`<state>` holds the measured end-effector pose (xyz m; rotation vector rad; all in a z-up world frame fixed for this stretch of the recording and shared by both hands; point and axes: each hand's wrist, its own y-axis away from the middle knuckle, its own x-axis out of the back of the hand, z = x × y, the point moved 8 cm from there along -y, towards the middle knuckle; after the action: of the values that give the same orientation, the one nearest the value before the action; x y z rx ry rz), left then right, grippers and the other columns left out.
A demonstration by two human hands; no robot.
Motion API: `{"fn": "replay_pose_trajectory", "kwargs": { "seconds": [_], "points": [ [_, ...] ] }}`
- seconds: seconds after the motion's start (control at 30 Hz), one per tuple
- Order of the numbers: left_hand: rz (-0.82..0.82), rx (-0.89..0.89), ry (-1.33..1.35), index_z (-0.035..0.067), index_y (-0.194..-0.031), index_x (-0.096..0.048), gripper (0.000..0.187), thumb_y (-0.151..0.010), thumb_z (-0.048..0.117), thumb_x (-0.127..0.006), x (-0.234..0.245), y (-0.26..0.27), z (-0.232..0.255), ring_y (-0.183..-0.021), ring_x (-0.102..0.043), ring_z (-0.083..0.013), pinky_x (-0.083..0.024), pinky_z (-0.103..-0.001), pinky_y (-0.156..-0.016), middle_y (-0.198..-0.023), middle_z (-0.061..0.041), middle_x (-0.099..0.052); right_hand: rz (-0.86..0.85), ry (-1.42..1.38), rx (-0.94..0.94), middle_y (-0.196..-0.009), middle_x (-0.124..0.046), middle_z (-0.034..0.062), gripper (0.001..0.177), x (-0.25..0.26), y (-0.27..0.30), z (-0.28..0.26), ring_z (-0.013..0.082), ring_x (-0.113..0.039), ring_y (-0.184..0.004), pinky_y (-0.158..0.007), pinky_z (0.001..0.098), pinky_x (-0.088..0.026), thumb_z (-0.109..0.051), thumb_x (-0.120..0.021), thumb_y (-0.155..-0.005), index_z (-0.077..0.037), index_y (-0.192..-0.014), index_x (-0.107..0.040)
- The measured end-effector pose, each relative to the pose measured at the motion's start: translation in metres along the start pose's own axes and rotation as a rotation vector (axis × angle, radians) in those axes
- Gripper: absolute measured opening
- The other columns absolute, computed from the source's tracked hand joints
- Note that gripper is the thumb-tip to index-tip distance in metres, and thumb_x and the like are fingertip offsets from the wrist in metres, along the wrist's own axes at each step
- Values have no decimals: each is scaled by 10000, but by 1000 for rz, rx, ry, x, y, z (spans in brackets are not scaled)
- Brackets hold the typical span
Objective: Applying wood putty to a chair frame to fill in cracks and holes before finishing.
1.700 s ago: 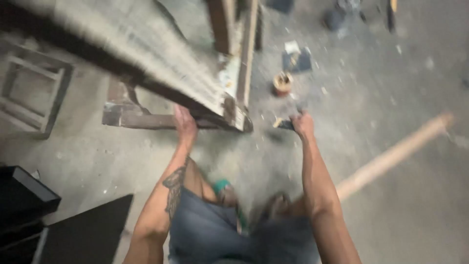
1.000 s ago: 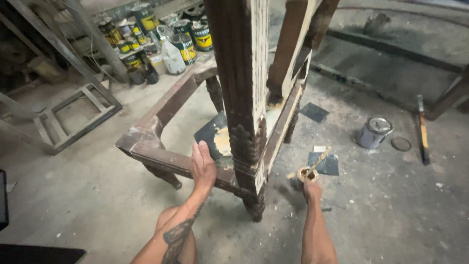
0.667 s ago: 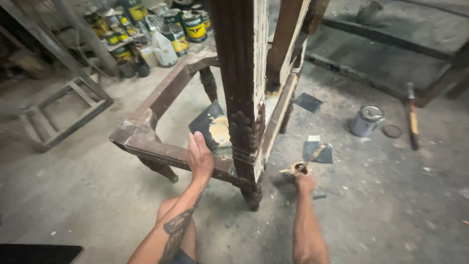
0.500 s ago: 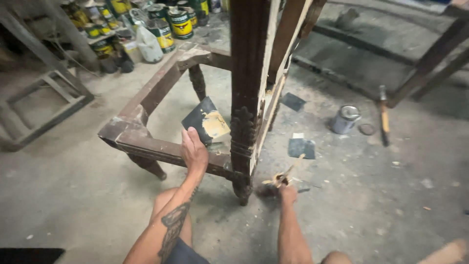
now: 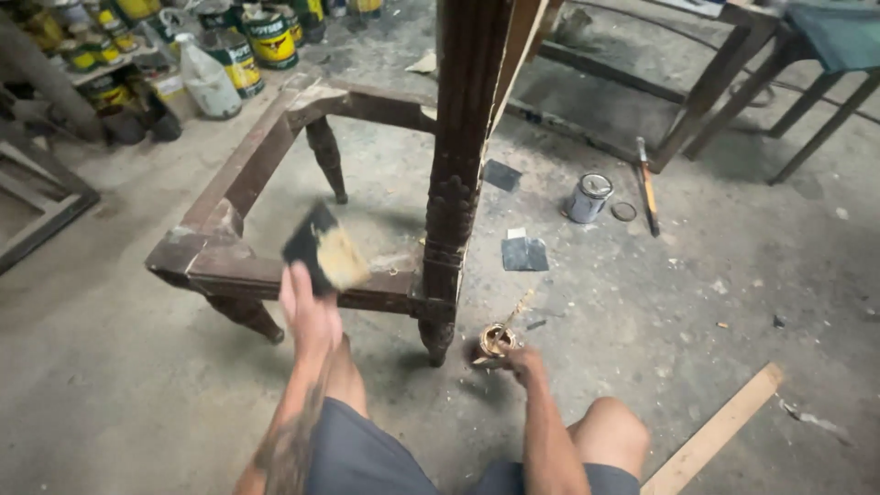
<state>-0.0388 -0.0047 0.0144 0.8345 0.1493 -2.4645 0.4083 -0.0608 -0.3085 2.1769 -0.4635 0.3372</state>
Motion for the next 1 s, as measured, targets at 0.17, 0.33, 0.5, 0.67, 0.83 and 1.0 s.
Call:
{"fn": "replay_pose_trajectory", "kwargs": {
  "seconds": [0.17,0.33,0.5,0.67,0.83,1.0],
  "points": [
    [-91,316,-482,189,-1264,-518,341,-1001,392,-592,83,118,-70,-543,-449,-85,-355,-265,-424,-750,5,-522,-27,16,237,-615,-603,49,328,65,59,-67,139,-401,-498,-458,305,-292,-453,-796,-824,-128,-786,-769],
    [-117,740,-204,18,-1598,-233,863,-902,286,-668,70,194,-190,-1300,-563,-241,-627,-381,-745,-1594,-192,-422,-25,-235,413,-770,-642,-5,47,99,73,-63,108,-504,-684,-547,315,-373,-197,-743,-882,-157,-857,-744],
    [-195,691,-615,67,-1595,-339,902,-825,111,-807,54,170,-314,-1466,-415,-362,-383,-545,-1163,-1564,-247,-426,221,131,425,-712,-675,132,181,113,131,-60,199,-691,-527,-537,315,-560,-209,-641,-1012,-41,-1054,-694],
    [-153,740,-874,107,-1574,-416,859,-865,389,-810,89,167,-372,-1494,-372,-293,-356,-490,-1196,-1611,-173,-388,354,568,605,-1028,-680,256,231,98,112,-32,464,-679,-1014,-893,566,-539,-171,-601,-1004,-42,-1157,-715],
    [-159,629,-773,101,-1287,-694,447,-941,384,-717,90,167,-375,-1087,-685,-273,-592,-470,-774,-1184,-183,-700,328,668,535,-947,-686,151,170,83,101,-11,400,-717,-933,-807,511,-590,-184,-621,-970,-163,-1071,-755],
    [-109,637,-663,6,-1406,-572,582,-886,166,-781,93,175,-400,-1152,-639,-513,-595,-593,-819,-1318,-352,-595,299,606,640,-960,-673,177,202,48,102,3,442,-711,-906,-781,545,-592,-147,-622,-940,-157,-1081,-766]
  ]
}}
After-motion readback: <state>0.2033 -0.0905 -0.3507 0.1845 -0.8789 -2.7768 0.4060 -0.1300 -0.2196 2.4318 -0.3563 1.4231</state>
